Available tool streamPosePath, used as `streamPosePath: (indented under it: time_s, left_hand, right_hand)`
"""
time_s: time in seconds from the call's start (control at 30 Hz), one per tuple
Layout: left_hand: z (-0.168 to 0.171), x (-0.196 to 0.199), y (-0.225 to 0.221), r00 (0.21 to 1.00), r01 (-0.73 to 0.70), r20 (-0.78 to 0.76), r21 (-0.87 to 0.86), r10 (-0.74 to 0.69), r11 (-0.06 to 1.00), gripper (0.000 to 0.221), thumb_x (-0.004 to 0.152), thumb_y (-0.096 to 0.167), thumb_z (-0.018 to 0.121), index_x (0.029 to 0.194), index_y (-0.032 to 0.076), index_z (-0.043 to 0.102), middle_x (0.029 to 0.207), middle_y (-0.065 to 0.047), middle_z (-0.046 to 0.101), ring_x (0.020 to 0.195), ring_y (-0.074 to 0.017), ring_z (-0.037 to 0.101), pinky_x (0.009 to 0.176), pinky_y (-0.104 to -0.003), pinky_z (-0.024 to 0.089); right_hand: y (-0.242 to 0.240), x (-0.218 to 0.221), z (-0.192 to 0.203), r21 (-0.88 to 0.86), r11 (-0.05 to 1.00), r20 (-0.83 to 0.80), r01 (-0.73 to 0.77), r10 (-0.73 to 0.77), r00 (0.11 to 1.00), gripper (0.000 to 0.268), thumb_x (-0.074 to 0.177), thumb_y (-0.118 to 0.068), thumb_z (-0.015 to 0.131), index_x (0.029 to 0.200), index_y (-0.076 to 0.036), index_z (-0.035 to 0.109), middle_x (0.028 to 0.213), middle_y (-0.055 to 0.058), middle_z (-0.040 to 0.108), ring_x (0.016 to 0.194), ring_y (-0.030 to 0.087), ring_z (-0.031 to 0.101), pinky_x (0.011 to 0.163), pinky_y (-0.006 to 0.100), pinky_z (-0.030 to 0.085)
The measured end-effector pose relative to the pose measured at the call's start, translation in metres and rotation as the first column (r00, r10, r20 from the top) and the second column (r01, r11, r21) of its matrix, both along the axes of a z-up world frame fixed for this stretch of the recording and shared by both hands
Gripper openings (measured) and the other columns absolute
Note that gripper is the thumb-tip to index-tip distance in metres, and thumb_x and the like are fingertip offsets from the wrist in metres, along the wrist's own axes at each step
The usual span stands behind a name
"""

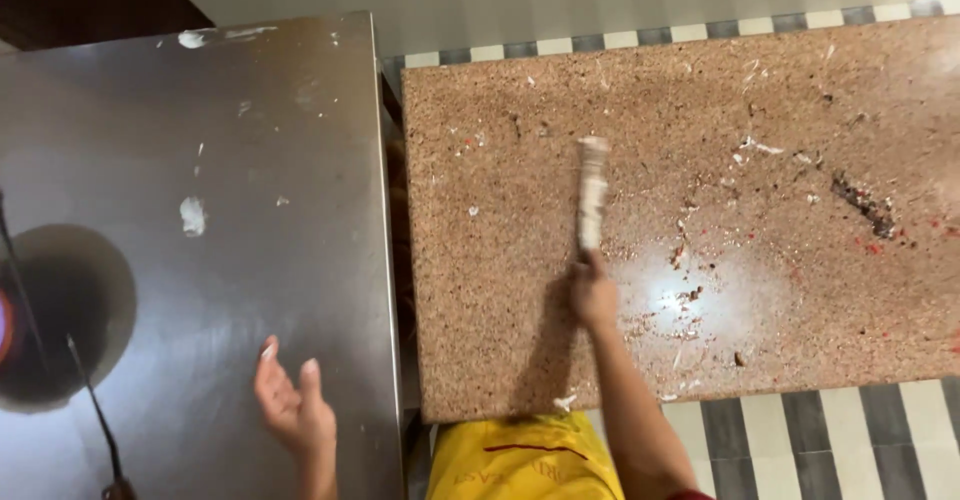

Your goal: The person squeezes filling from a plastic bottle onto round cookie tops and places the filled tops onto cookie bottoms to assemble sandwich cookies, arranging the finished cookies in rows on the worktable. They use a knife to scrape crumbs and spilled filling off the table and wipe the surface with their hand.

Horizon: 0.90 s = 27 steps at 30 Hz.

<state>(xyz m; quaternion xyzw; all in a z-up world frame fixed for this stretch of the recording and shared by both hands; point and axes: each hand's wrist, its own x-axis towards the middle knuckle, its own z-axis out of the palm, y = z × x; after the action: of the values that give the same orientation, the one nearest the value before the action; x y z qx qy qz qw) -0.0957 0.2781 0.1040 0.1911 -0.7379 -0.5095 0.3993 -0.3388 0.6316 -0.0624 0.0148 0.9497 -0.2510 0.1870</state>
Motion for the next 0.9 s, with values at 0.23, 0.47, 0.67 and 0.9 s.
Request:
streamPosePath:
  time_s: [0.23,0.47,0.67,0.9]
  left_hand:
    - [-0.019,-0.053,-0.019,0.997,-0.077,0.022,0.206,0.074,0.976,0.048,0.102,-0.003,0.060,0.147,-0.003,0.044,0.159,-0.024,0.049,0.154,-0.0290,0.043,0.131,-0.040,0.029]
    - [-0.007,-0.096,-0.039,0.983,0.141,-0.132,0.129,-0.124,0.982,0.051,0.100,-0.002,0.062,0.147,-0.002,0.044,0.157,-0.022,0.049,0.153,-0.0277,0.045,0.133,-0.040,0.031]
    - [-0.079,-0.086,-0.077,0.999,-0.018,0.045,0.230,0.008,0.973,0.048,0.102,-0.005,0.060,0.147,-0.004,0.045,0.158,-0.026,0.053,0.152,-0.0289,0.049,0.130,-0.038,0.033]
    - [-0.013,-0.203,0.021,0.961,0.276,-0.106,0.246,-0.257,0.929,0.046,0.100,0.003,0.063,0.143,-0.002,0.046,0.155,-0.022,0.053,0.152,-0.0294,0.047,0.133,-0.042,0.037]
  right_hand:
    - [-0.109,0.012,0.027,-0.251,0.963,-0.024,-0.101,0.098,0.995,0.046,0.100,-0.026,0.053,0.146,-0.028,0.052,0.118,0.017,0.067,0.092,0.035,0.070,0.077,0.045,0.057]
    - [-0.140,-0.112,0.043,-0.166,0.974,0.053,0.157,-0.150,0.987,0.036,0.100,-0.039,0.054,0.130,-0.021,0.062,0.106,0.022,0.073,0.100,0.043,0.070,0.086,0.052,0.055]
    - [0.000,-0.091,-0.036,-0.441,0.808,-0.341,0.390,-0.553,0.760,0.039,0.104,-0.030,0.054,0.133,-0.005,0.063,0.112,0.025,0.074,0.103,0.039,0.072,0.090,0.044,0.056]
    - [-0.135,-0.158,0.056,-0.244,0.967,-0.131,0.074,-0.108,0.986,0.044,0.099,-0.030,0.052,0.143,-0.026,0.055,0.113,0.018,0.073,0.096,0.037,0.071,0.080,0.049,0.056]
